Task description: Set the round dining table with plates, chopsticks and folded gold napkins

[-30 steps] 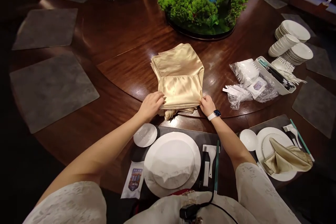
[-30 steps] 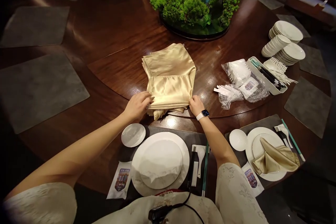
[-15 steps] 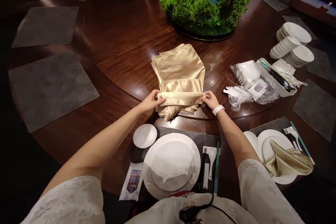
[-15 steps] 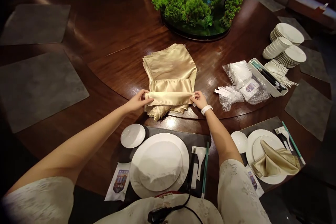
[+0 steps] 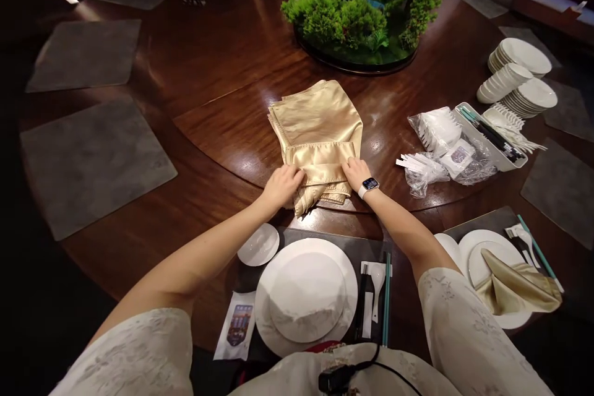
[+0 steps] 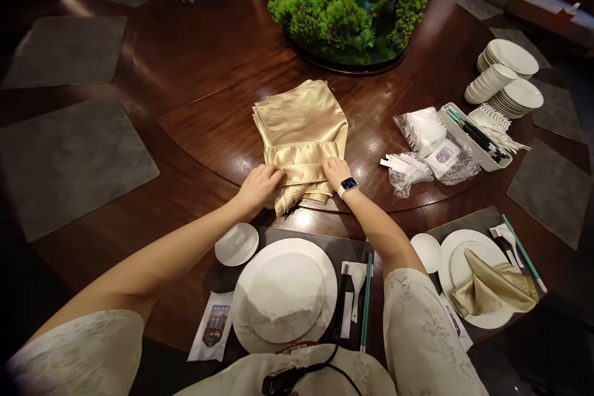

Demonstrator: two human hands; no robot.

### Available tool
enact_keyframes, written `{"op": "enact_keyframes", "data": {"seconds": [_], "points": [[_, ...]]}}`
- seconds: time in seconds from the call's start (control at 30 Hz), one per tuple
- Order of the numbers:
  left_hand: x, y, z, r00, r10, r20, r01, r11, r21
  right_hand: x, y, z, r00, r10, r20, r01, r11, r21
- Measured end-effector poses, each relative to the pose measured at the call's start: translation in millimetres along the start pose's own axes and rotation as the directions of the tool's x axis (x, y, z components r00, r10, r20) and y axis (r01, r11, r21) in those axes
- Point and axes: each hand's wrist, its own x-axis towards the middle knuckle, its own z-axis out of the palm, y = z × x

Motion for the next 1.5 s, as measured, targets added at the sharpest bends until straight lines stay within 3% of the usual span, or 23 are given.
{"op": "enact_keyframes", "data": {"seconds": [0.1, 0.23, 0.57, 0.77, 0.93, 1.1, 1.2, 1.33, 1.5], "points": [[0.1, 3.5, 7.4, 0.995, 0.068, 0.069, -0.070, 0.997, 0.027, -0.9, -3.4, -6.7, 0.982, -0.147, 0.117, 0.155, 0.986, -0.063], [-1.2, 0.4, 20.6, 0.997, -0.020, 0.079, 0.029, 0.994, -0.109, -5.8, -3.2, -18.5, 0.959, -0.165, 0.229, 0.176, 0.984, -0.030], [3.4, 6.7, 13.9, 0.990, -0.120, 0.073, 0.126, 0.987, -0.095, 10.2, -32.8, -24.7, 0.974, -0.110, 0.199, 0.127, 0.989, -0.075], [3.2, 10.7, 12.3, 0.967, -0.245, 0.072, 0.247, 0.969, -0.011, 19.1, -27.1, -31.9, 0.978, -0.100, 0.185, 0.096, 0.995, 0.029], [5.3, 8.8, 5.4, 0.980, -0.127, 0.152, 0.125, 0.992, 0.020, 10.7, -24.1, -35.8, 0.958, -0.126, 0.256, 0.119, 0.992, 0.044], [5.7, 6.8, -0.6, 0.980, -0.104, 0.167, 0.096, 0.994, 0.051, -0.7, -44.8, -29.7, 0.974, -0.068, 0.217, 0.068, 0.998, 0.008], [7.4, 3.3, -14.2, 0.984, -0.128, 0.125, 0.117, 0.989, 0.088, -4.7, -54.9, -26.7, 0.980, -0.019, 0.196, 0.019, 1.000, -0.001], [18.7, -3.1, -50.5, 0.994, -0.082, 0.074, 0.070, 0.986, 0.149, -10.6, -54.5, -32.8, 0.986, 0.020, 0.168, -0.032, 0.997, 0.067], [45.6, -10.0, -107.3, 0.997, 0.079, 0.027, -0.079, 0.997, -0.001, -29.3, -36.3, -61.8, 0.989, 0.140, 0.056, -0.148, 0.974, 0.172]]}}
